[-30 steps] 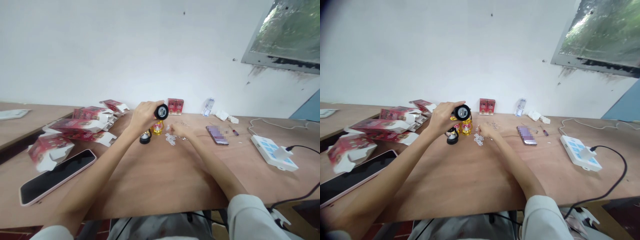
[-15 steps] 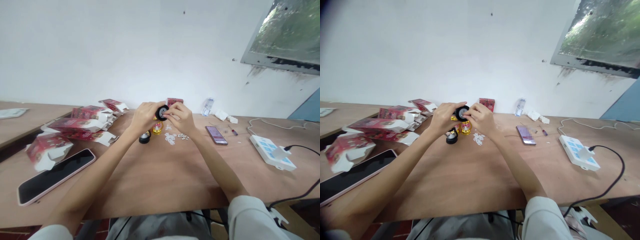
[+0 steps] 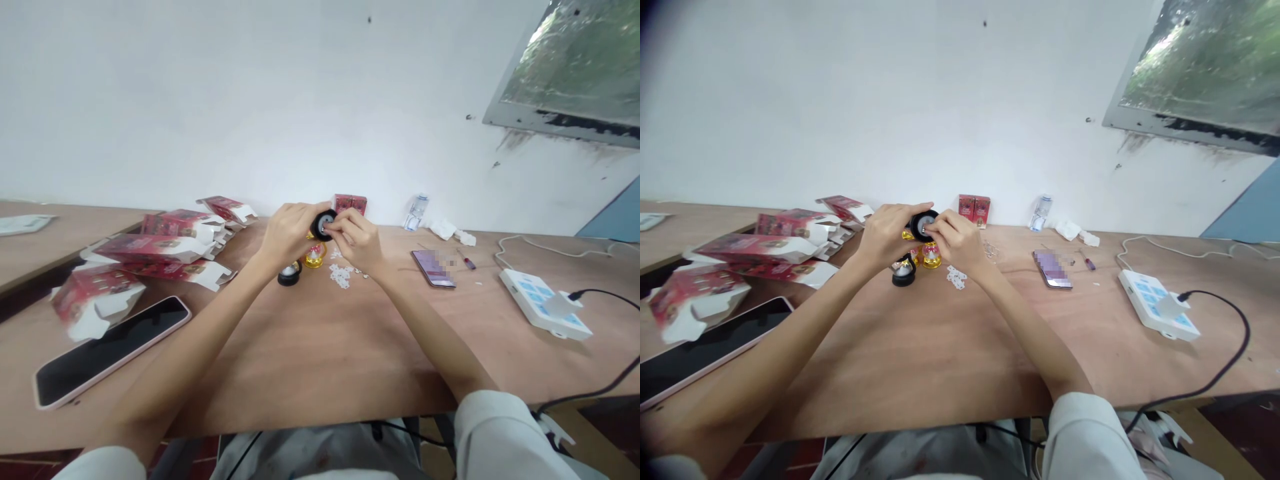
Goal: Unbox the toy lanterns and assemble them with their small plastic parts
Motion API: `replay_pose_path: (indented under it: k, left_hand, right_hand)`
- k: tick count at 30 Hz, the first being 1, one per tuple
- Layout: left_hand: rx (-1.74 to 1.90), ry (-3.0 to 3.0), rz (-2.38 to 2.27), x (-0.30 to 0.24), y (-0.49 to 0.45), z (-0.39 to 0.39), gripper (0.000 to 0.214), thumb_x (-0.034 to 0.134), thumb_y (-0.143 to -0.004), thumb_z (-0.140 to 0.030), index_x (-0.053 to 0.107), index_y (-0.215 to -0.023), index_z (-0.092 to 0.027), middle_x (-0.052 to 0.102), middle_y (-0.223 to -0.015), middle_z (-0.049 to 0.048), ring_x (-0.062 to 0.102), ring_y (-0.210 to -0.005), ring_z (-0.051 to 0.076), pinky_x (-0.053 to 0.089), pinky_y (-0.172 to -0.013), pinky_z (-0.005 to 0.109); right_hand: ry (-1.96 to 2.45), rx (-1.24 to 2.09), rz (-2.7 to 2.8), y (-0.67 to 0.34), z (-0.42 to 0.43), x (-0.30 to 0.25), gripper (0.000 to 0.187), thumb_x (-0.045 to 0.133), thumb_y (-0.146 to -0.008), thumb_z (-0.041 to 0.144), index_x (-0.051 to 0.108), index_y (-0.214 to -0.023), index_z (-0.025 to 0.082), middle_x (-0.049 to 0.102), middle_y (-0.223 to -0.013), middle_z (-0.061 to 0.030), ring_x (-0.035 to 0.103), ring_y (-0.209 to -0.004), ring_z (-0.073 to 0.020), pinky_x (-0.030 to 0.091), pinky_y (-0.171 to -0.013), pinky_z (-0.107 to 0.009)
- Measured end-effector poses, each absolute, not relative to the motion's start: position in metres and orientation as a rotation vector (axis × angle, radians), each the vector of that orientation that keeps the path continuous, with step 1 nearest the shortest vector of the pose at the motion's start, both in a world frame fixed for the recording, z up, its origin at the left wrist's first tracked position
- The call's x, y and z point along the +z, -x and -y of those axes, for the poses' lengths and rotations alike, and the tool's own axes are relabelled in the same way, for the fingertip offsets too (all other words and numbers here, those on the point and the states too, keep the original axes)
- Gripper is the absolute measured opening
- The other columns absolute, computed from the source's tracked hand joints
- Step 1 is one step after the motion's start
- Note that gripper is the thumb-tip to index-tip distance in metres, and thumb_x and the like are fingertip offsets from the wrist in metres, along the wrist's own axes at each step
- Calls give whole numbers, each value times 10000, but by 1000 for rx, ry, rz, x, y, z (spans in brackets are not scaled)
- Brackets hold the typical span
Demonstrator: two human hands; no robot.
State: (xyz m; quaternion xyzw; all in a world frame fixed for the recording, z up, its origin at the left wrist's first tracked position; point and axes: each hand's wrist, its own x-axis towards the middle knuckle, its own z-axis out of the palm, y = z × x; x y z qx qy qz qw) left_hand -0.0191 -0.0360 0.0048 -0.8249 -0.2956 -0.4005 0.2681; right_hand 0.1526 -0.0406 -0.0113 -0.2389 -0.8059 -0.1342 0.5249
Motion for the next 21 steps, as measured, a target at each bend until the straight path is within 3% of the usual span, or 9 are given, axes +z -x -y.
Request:
replay_pose_path:
  k: [21]
  left_hand:
    - [-1117, 2278, 845, 6, 14, 44, 373, 571, -803, -256, 507, -1167, -203, 680, -1014, 76, 621, -944, 224, 445, -815, 344]
  right_hand:
    - [524, -123, 1920, -158, 42, -4, 92, 534, -857, 203, 552, -767, 210, 536, -800, -32, 526, -770, -166, 473, -683, -339]
